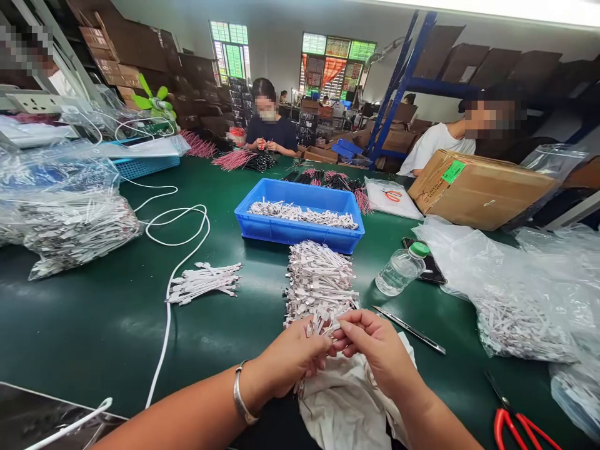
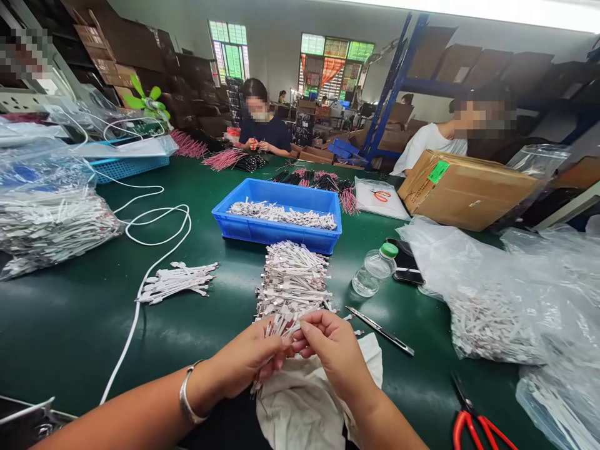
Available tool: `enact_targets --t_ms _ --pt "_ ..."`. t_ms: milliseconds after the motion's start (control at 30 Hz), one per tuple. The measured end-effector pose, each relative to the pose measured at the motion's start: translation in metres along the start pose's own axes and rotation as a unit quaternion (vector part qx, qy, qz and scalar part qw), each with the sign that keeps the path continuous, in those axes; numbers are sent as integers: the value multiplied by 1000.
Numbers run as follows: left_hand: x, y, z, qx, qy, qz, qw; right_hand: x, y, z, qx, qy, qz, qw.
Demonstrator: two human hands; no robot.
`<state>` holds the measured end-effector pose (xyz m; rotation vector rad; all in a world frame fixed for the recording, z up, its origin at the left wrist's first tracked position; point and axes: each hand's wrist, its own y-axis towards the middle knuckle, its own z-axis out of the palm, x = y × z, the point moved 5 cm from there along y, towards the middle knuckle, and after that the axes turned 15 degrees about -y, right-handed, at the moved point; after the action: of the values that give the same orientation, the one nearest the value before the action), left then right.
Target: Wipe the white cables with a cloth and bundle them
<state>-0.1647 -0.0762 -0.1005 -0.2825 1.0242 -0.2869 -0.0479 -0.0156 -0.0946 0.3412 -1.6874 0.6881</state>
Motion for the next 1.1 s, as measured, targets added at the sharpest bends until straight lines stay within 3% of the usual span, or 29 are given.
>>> enact_targets --t_ms 133,400,733,1100 --pt "0 2 -4 -35 -78 -15 996 1 0 -1 10 0 7 1000" --pt "5 5 -6 -46 -87 -30 995 -2 3 1 25 17 19 999" --pt "2 3 -6 -72 -86 -41 993 4 2 2 39 -98 -67 992" --pt "6 4 -6 -52 -128 -66 988 1 5 3 34 -94 -62 993"
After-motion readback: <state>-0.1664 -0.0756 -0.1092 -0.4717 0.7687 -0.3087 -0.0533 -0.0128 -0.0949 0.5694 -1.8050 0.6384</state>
